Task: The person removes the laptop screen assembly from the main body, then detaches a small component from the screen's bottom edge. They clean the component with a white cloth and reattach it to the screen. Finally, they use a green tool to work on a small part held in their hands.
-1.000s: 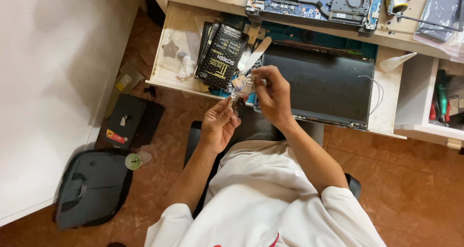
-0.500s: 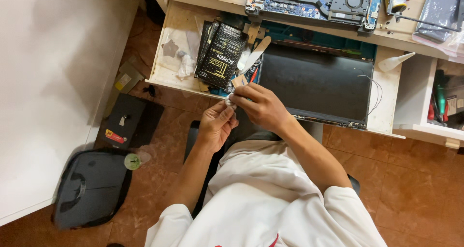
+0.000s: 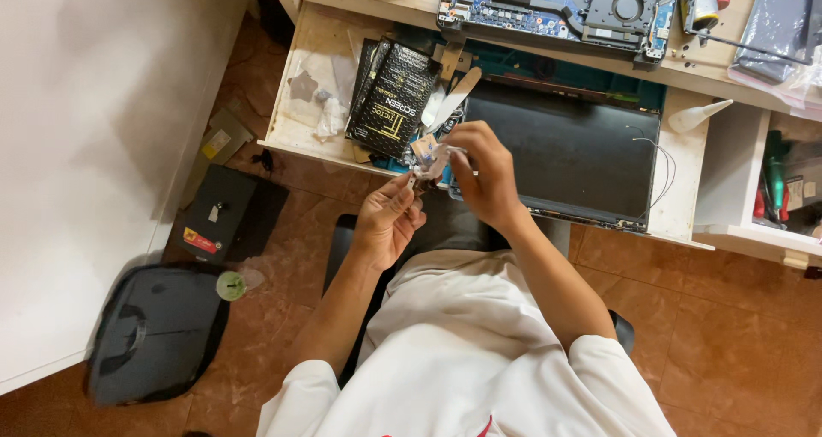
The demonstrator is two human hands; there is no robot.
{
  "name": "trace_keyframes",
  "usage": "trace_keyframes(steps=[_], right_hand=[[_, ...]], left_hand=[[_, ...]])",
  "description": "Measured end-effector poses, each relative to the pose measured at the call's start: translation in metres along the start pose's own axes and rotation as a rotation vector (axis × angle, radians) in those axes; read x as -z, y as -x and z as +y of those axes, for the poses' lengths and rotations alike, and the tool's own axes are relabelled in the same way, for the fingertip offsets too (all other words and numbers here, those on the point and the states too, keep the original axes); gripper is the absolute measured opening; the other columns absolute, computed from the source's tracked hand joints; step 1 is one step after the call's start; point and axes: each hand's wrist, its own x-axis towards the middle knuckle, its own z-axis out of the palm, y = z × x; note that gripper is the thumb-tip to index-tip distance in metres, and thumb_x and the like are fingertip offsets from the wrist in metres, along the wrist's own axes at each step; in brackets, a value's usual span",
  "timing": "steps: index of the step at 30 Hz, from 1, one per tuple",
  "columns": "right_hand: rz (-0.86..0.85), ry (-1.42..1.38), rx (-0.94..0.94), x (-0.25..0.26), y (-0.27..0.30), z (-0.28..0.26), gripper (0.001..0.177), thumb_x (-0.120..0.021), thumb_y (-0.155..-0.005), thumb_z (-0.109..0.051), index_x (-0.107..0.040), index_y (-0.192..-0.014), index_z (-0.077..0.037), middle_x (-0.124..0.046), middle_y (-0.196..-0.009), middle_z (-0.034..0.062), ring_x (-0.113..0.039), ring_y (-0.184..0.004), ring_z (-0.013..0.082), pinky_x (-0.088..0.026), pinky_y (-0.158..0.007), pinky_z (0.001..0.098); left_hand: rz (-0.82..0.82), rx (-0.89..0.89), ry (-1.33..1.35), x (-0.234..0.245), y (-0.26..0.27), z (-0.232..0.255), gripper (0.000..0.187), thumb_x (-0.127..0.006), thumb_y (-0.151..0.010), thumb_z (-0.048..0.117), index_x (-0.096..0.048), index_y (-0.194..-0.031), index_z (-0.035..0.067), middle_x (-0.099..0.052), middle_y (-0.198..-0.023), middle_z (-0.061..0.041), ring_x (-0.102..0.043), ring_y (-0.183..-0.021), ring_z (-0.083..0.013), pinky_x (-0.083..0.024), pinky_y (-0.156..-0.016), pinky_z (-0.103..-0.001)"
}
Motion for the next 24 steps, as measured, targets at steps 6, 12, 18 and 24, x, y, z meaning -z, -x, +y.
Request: trace_keyframes(steps=[6,12,18,24], right_hand=[[-0.203,0.053,0.145,-0.004,0.001,-0.016,0.018,-0.055,-0.084,-0.008,-0.061,-0.098,0.003,-0.056,-0.099,0.0185,-0.058,-0.082,0.0325,-0.049,-0.07,0.0394],[-0.189,0.287,0.417,-0.007,0.006,-0.01,0.011,-0.053,-0.083,0.007,-0.063,-0.084,0.003,-0.058,-0.086,0.0189,-0.058,-0.067,0.0306,-0.05,-0.06,0.0345],[-0.056,0.238,0.147,-0.002,0.008,0.012,0.008,-0.057,-0.081,0.003,-0.062,-0.087,0.0,-0.058,-0.081,0.0123,-0.059,-0.066,0.0271,-0.049,-0.056,0.0338],[0.071,-0.104,-0.199,0.017,0.009,0.009,0.004,-0.058,-0.085,0.005,-0.061,-0.088,0.004,-0.059,-0.074,0.0151,-0.058,-0.06,0.02,-0.048,-0.051,0.0306]], left_hand=[[-0.012,-0.03,-0.056,-0.004,0.002,-0.003,0.036,-0.06,-0.084,0.003,-0.054,-0.12,-0.002,-0.059,-0.07,-0.013,-0.056,-0.058,-0.013,-0.048,-0.059,-0.024],[-0.026,-0.056,-0.171,0.003,0.003,-0.006,0.037,-0.059,-0.085,0.003,-0.053,-0.121,-0.004,-0.056,-0.066,-0.013,-0.056,-0.059,-0.0116,-0.049,-0.06,-0.024],[-0.024,-0.037,-0.139,-0.005,0.006,-0.009,0.039,-0.062,-0.083,0.005,-0.053,-0.12,-0.006,-0.06,-0.075,-0.011,-0.054,-0.061,-0.0094,-0.047,-0.06,-0.021],[-0.006,0.042,0.018,-0.021,0.009,0.004,0.042,-0.061,-0.084,0.008,-0.051,-0.122,-0.005,-0.062,-0.092,-0.016,-0.051,-0.061,-0.0082,-0.043,-0.055,-0.018]])
